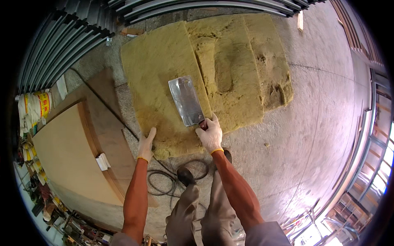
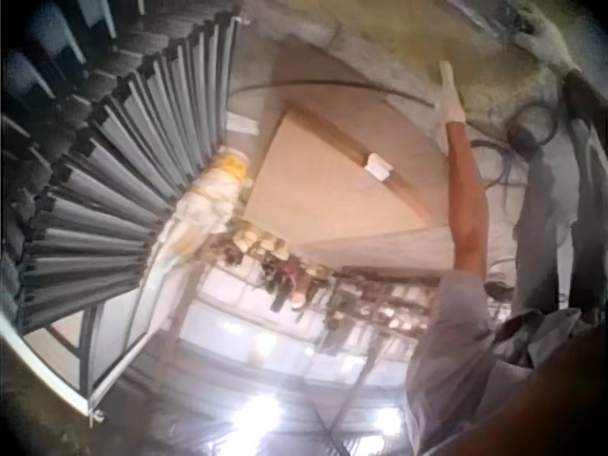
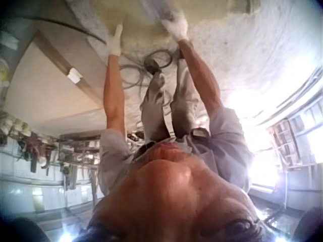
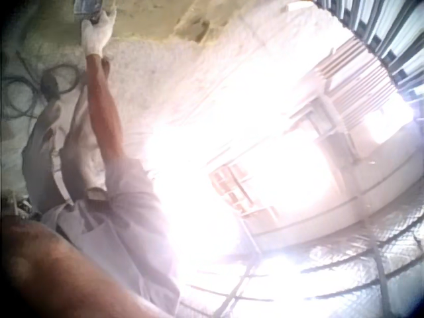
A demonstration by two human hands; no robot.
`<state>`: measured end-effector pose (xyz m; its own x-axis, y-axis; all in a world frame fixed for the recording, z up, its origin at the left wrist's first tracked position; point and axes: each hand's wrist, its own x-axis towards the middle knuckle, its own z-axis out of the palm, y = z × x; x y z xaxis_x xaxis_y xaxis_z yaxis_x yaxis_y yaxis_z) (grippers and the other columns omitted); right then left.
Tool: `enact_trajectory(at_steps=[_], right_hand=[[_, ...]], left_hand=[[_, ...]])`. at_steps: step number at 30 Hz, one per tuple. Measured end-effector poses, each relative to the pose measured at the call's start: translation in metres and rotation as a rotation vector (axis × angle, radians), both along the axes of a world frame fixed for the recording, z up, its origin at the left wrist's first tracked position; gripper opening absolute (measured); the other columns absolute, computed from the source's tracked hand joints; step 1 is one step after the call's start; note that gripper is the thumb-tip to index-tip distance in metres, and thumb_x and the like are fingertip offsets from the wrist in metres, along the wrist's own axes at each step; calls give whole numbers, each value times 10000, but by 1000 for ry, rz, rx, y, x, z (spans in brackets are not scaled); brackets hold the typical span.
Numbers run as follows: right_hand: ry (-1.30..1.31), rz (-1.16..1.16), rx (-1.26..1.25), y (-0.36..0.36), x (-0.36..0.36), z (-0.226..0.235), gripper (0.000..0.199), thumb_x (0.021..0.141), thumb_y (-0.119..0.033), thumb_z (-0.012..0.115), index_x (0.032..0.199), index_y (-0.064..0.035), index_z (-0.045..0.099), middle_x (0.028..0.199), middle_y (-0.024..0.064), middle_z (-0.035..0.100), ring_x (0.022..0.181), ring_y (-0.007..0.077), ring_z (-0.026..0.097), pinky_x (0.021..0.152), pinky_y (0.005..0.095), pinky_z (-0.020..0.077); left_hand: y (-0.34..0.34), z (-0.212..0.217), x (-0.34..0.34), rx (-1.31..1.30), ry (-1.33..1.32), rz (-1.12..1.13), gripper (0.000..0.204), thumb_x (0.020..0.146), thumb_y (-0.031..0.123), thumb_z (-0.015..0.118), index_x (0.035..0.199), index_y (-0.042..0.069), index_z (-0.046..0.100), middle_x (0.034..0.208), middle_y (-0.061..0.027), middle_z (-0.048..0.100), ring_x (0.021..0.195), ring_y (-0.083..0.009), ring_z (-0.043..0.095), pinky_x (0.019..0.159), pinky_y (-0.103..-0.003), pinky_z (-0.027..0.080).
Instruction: The person applies sealant along the joints of a metal window frame using a caulking gun, then wipes excess sealant with a gloved hand. The person also places a piece of insulation material into the frame.
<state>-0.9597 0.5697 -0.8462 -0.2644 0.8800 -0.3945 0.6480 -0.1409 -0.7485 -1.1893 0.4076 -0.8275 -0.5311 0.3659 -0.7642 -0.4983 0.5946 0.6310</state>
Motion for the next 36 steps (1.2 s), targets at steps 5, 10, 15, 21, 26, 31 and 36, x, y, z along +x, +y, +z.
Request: enact_trajectory(at_steps=[5,10,15,21,26,31,36], right_hand=[[-29,4,-430,22,22,143,216,726,-178,725,850,-26,632,848,149,679,785,329,659,760,410,530],[-42,44,-331,43,58,316,323,752,-211,710,1031,-53,752,973,161,733,914,338,712,821,426,557],[-26,-71,-187,20,180,478,307,788,-193,662,1059,-113,781,1016,163,767,978,363,726,862,451,570],[-188,-437,-13,-99,362,682,234,736,-137,646,946,-58,716,921,210,717,940,416,692,808,492,537],[-237,-826,163,-227,507,814,204,759,-172,666,909,-33,674,1020,181,686,983,395,670,826,485,520],[-276,-1209,399,-364,614,856,207,792,-214,692,872,-31,639,951,168,663,933,391,654,808,478,512],[-356,-1525,623,-454,737,877,223,803,-211,738,862,-23,634,965,170,667,968,377,666,840,455,521]], left_hand=[[-24,91,-8,31,-225,131,782,955,270,820,1576,16,418,1510,-98,551,1356,-230,542,1116,-359,453],[-20,223,18,104,-295,-6,659,999,289,762,1534,23,484,1443,-77,613,1301,-236,588,1093,-375,477],[-4,371,112,112,-671,-164,615,1019,400,712,1497,52,544,1476,-100,618,1318,-282,593,1125,-449,478],[22,501,255,-44,-848,-651,611,1039,447,664,1525,111,509,1501,-94,593,1353,-331,571,1145,-520,461],[59,586,430,24,-779,-950,536,1009,328,740,1476,169,532,1421,-63,623,1232,-301,638,965,-515,574],[50,714,638,141,-649,-1370,571,1007,265,746,1500,118,497,1377,-65,635,1213,-259,644,955,-452,578],[8,780,866,494,-787,-1681,585,1016,245,729,1512,43,492,1362,-86,646,1192,-214,642,1015,-389,536]])
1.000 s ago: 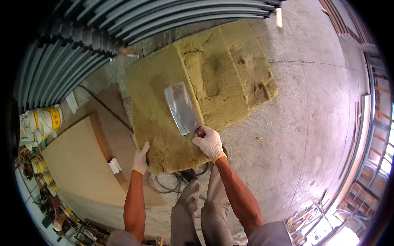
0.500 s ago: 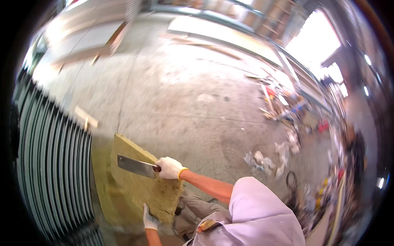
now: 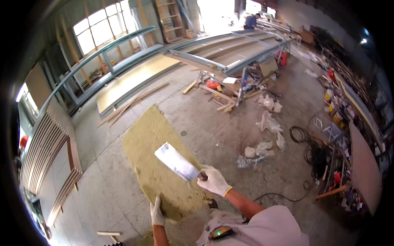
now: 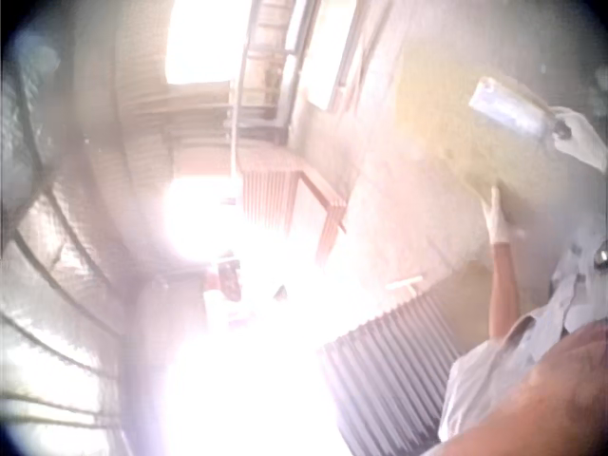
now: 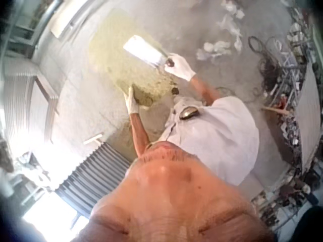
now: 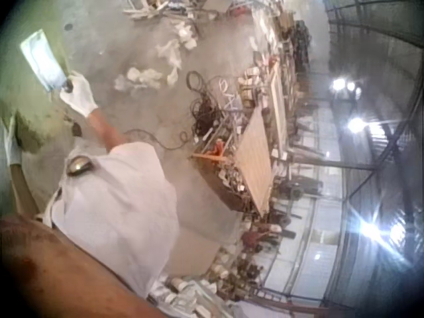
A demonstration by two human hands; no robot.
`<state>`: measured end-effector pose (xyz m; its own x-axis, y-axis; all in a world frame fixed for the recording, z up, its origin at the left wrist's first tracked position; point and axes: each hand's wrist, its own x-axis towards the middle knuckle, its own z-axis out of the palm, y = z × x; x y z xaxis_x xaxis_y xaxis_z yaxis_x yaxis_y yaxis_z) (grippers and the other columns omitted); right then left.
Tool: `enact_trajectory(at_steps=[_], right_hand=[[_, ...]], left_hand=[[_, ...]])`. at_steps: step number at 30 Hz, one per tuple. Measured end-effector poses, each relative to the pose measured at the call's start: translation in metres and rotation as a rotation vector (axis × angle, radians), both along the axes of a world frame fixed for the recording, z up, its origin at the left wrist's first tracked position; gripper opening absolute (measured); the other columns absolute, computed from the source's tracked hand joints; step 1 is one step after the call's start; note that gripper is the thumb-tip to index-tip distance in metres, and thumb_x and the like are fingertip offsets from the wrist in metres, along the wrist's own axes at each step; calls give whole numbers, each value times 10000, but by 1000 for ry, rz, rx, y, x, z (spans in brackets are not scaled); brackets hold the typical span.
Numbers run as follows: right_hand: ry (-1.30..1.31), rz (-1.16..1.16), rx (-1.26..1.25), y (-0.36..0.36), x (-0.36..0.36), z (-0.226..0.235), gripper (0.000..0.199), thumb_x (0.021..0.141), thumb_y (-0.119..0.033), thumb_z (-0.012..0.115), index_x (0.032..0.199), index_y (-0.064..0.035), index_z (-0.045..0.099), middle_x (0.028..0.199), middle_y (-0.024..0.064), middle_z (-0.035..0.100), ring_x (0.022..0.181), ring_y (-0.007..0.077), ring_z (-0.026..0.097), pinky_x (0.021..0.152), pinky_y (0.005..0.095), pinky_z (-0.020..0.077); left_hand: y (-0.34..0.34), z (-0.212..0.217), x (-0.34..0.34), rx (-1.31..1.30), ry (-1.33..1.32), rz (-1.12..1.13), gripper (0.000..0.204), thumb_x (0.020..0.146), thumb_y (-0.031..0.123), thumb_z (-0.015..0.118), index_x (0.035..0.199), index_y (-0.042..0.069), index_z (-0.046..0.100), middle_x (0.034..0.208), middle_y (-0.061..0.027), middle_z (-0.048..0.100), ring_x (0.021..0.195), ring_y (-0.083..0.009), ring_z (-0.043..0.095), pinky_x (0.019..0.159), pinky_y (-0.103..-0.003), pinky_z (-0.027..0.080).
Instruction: The person applies sealant along the joints of a metal window frame using a caulking gun, then wipes excess sealant with a gloved hand. The person also places a piece of insulation material into the frame.
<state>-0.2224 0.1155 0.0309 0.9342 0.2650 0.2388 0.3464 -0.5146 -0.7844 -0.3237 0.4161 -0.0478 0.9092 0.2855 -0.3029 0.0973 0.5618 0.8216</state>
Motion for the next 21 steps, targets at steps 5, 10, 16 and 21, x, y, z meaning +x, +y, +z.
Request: enact_trajectory(at_steps=[5,10,16,21], right_hand=[[61,-302,65,-61,118,2,265,809,-239,787,878,-12,667,1069,198,705,1048,336,691,899,412,537],[15,-505,231,-97,252,-1,184,820,-123,781,890,11,675,1087,89,697,892,161,657,794,305,527],[85,-783,456,-100,408,2,159,837,-93,807,898,-64,663,824,-60,599,732,39,539,672,238,460],[76,-965,666,-115,533,34,145,839,-97,810,878,-54,678,793,-60,607,691,34,533,637,238,450]], left_hand=[[-31,29,206,54,13,-295,569,1012,236,730,1491,27,506,1346,-81,662,1176,-205,653,1020,-361,532],[-75,50,412,95,-55,-478,552,1001,238,744,1450,3,524,1326,-95,668,1152,-198,661,1010,-355,536],[-109,78,651,163,-203,-672,524,992,230,753,1401,-22,544,1284,-100,666,1136,-170,655,994,-325,527],[-163,137,842,213,-264,-928,533,982,254,769,1371,-44,562,1259,-99,688,1113,-153,658,973,-302,526]])
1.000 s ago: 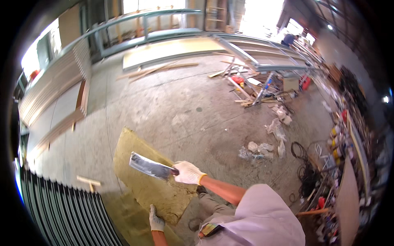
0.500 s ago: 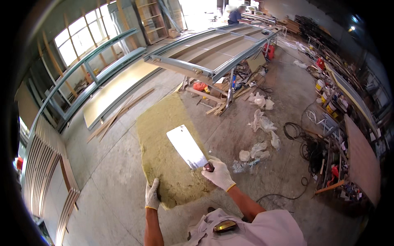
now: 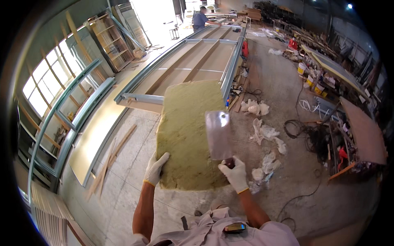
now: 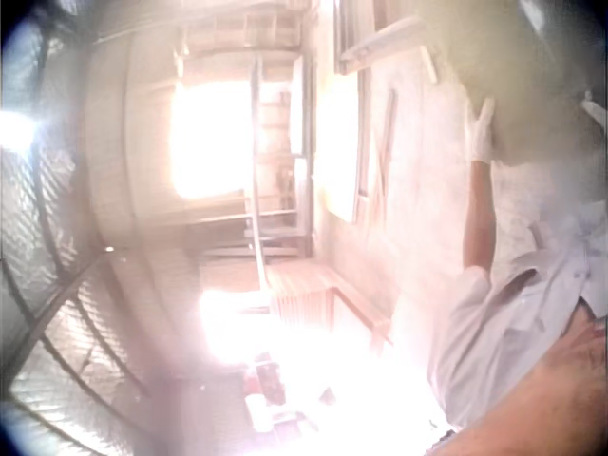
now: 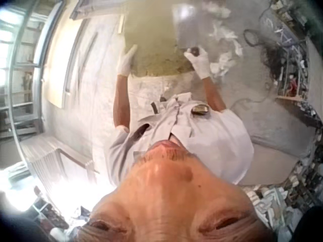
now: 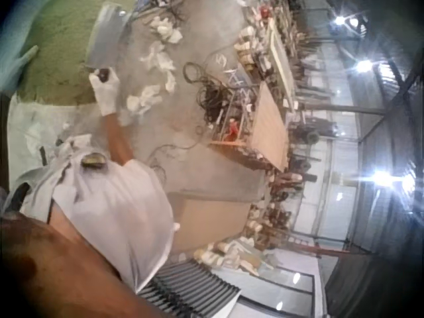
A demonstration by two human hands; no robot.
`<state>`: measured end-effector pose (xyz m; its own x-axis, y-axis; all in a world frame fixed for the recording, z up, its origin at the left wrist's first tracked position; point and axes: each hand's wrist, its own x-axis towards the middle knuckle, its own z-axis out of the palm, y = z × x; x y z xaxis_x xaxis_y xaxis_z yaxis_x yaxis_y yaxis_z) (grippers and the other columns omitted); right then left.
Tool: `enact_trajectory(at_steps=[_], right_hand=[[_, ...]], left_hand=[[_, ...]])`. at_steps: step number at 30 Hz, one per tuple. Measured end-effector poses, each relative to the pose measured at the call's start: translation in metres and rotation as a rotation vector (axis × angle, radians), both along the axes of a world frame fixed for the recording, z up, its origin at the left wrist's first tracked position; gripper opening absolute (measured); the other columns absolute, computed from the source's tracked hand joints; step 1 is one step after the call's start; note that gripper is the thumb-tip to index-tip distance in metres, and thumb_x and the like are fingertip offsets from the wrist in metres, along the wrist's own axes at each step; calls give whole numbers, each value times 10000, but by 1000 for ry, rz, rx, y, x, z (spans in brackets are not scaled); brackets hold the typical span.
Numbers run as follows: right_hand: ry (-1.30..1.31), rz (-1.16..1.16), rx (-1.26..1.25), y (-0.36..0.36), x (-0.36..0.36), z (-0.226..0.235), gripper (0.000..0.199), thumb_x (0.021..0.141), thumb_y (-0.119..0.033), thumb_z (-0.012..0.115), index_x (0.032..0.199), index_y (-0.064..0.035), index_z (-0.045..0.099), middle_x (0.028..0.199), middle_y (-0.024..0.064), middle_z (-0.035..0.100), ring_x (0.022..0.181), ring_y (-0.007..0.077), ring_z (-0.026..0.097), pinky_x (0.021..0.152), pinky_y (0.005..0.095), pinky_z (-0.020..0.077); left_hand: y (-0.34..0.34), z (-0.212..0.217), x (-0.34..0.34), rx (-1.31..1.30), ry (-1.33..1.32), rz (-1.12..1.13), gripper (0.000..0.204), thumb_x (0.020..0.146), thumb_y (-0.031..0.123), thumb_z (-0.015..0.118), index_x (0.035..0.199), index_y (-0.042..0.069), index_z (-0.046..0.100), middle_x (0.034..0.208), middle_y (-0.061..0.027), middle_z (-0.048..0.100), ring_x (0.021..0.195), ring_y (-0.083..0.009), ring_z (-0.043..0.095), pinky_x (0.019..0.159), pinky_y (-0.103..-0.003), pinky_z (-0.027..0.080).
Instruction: The person applies sealant along the joints of a metal window frame using a caulking gun, then wipes excess sealant with a gloved hand. The person also places a piece of insulation material into the frame.
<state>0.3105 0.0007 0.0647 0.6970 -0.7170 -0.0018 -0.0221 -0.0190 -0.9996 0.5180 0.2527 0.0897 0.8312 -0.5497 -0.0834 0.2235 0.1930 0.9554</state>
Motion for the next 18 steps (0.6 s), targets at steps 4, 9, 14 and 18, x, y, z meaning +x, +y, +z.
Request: enact_trajectory(at_steps=[4,9,14,18], right_hand=[[-42,-123,32,-33,97,-7,153,842,-90,811,865,-68,662,779,-68,608,683,27,529,617,231,431],[-43,-169,57,-88,218,-28,150,849,-83,802,860,-70,653,776,-79,584,670,27,501,613,229,415],[-26,-112,35,-115,338,0,140,855,-77,796,883,-63,660,784,-78,576,696,34,493,642,242,427],[-32,-75,93,-136,428,-3,140,862,-94,794,892,-66,660,781,-80,564,712,37,490,660,249,425]], left_hand=[[-59,3,128,73,23,-121,549,982,261,770,1383,-47,556,1268,-101,683,1113,-148,655,973,-312,530],[-121,-20,259,58,-12,-134,547,986,255,771,1388,-43,553,1262,-100,687,1105,-142,659,974,-303,531],[-147,-2,376,105,30,-130,507,987,256,770,1358,-36,585,1222,-96,708,1051,-143,684,929,-306,557],[-165,6,468,153,63,-117,449,990,243,765,1325,-15,614,1194,-83,723,1002,-142,700,876,-310,577]])
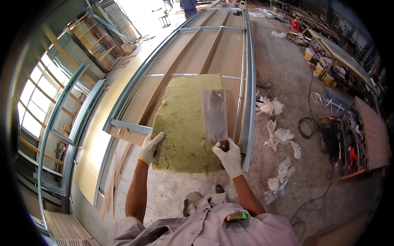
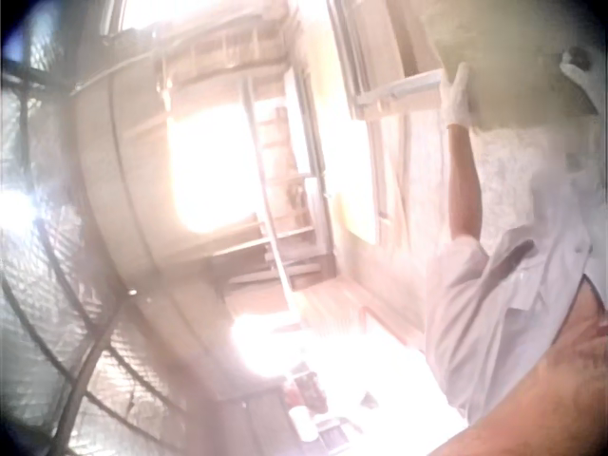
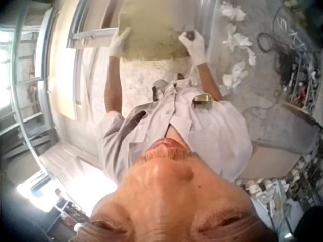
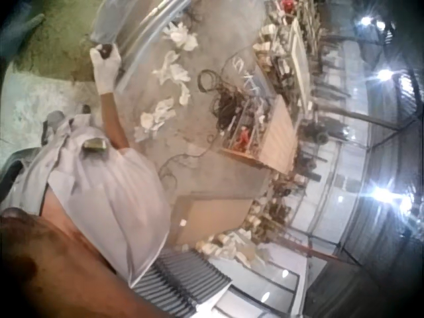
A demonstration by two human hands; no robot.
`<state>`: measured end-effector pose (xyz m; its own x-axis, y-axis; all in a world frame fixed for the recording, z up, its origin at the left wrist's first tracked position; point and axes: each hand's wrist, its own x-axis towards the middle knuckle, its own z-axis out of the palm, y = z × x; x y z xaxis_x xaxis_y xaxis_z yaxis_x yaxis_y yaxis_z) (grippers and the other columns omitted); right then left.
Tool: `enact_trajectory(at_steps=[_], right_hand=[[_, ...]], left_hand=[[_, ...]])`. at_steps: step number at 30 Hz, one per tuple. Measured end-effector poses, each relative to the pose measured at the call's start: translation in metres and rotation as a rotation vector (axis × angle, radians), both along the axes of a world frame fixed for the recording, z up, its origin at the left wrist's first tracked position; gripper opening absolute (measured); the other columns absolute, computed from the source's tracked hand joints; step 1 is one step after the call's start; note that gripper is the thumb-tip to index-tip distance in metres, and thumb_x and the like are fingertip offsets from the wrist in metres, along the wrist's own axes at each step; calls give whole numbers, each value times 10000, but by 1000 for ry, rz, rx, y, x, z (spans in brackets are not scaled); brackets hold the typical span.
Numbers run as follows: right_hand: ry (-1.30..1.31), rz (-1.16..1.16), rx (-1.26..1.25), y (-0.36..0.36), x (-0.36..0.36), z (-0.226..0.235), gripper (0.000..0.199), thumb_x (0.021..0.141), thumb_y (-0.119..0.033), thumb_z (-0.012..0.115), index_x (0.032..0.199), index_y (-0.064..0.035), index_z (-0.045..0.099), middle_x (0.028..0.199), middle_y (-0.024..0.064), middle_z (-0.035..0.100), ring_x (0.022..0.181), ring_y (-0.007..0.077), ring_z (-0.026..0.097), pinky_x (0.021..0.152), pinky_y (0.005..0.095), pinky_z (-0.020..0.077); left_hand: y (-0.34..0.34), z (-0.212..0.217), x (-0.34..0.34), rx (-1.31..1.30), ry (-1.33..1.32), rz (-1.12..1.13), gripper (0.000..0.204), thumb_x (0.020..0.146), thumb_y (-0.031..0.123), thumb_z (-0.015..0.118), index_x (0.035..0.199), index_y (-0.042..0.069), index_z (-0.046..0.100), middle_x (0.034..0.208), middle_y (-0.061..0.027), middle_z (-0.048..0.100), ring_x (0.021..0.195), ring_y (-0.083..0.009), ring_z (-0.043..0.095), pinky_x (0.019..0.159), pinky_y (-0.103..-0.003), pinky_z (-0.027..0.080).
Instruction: The person applies sealant along the joints of a metal window frame using a caulking gun, then wipes excess sealant with a gloved hand. The person also places a piece of insulation material into the frame.
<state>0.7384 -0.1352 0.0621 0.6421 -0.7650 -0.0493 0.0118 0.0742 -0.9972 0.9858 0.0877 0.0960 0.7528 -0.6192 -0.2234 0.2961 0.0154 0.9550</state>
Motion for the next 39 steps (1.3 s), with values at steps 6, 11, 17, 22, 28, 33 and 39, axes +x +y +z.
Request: enact_trajectory(at_steps=[6,11,17,22,28,33,39], right_hand=[[47,-90,-83,-29,68,-9,143,865,-97,799,882,-64,661,801,-60,600,735,46,520,679,249,445],[216,-203,-107,-76,79,-18,151,831,-124,790,870,-51,664,776,-45,606,729,67,538,682,269,448],[515,-234,-142,-122,72,-67,240,786,-188,804,862,-23,647,758,-8,606,723,116,556,692,313,460],[693,-220,-254,-116,76,-37,252,798,-195,789,893,-11,646,770,33,623,718,148,573,694,327,478],[726,-189,-352,-142,113,-84,266,799,-233,766,909,-16,657,809,160,686,778,319,677,740,410,526],[711,-245,-551,-135,126,-104,205,862,-214,719,943,-30,680,949,212,684,911,435,676,786,522,534],[816,-238,-583,-145,119,-104,286,836,-251,746,977,-19,655,1029,239,665,974,456,653,829,521,536]], left_hand=[[-53,-20,87,-26,9,-117,438,988,260,763,1307,-4,621,1166,-67,726,990,-139,696,870,-306,570],[-132,-76,134,185,-251,-290,576,977,472,729,1283,-7,635,1145,-96,741,1006,-224,717,945,-364,554],[-169,-125,129,605,-1079,-383,770,935,612,675,1351,-34,638,1550,-253,499,1450,-445,427,1159,-526,385],[-181,-153,119,538,-1352,-243,863,948,588,669,1434,-113,539,1585,-299,447,1483,-469,390,1226,-589,276],[-208,-163,154,654,-1374,-222,943,921,546,724,1554,-75,403,1625,-301,379,1521,-488,322,1257,-599,234],[-192,-160,150,592,-1587,-355,920,916,582,708,1599,47,401,1644,-272,368,1536,-472,308,1269,-598,208],[-208,-103,74,212,-1552,-1091,850,920,535,683,1584,67,435,1649,-216,385,1544,-442,308,1287,-613,148]])
